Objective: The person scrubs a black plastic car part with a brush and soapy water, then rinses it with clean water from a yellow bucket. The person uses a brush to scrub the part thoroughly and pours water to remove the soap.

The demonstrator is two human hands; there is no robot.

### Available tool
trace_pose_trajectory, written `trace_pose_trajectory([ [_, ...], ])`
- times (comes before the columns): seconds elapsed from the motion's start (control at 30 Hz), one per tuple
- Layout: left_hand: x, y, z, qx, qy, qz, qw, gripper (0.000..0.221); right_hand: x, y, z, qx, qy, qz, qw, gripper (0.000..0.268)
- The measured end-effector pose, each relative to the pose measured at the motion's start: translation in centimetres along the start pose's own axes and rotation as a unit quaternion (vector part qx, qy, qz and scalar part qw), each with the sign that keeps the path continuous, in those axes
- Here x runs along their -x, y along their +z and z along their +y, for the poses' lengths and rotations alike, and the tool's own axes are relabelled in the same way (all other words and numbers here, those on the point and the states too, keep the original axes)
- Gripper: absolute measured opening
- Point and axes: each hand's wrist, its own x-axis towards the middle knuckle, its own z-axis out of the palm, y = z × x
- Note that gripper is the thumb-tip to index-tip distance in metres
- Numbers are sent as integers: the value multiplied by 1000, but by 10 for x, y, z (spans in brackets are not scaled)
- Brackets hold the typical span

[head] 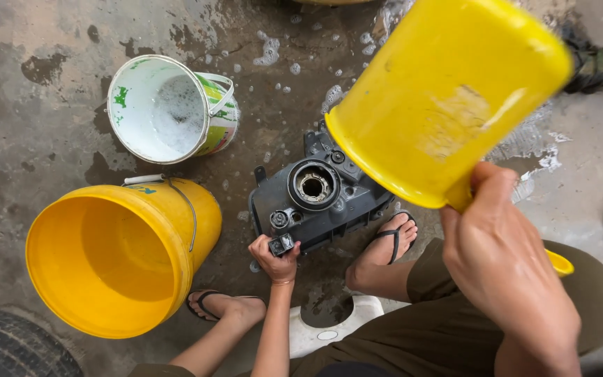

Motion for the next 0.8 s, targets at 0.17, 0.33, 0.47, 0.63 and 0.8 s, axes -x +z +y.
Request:
trace_pose_trajectory([
  [0.17, -9, 0, 10, 12, 2, 18, 1000, 66, 1, 14, 5, -13, -105, 29, 994, 16],
  [0.33, -28, -3, 38, 41, -8, 36, 998, 63, 17, 23, -5, -20, -115, 42, 992, 18],
  [0.47, -29, -4, 43, 45, -6, 60, 997, 61, 30, 51, -11, -3, -214, 133, 968, 47],
  [0.63, -30, -23, 39, 51, 5, 49, 997, 63, 32, 119, -46, -43, -338, 229, 912, 46],
  [0.8, -12, -42, 26, -112, -20, -44, 992, 76, 37, 213, -105, -1, -428, 270, 862, 36],
])
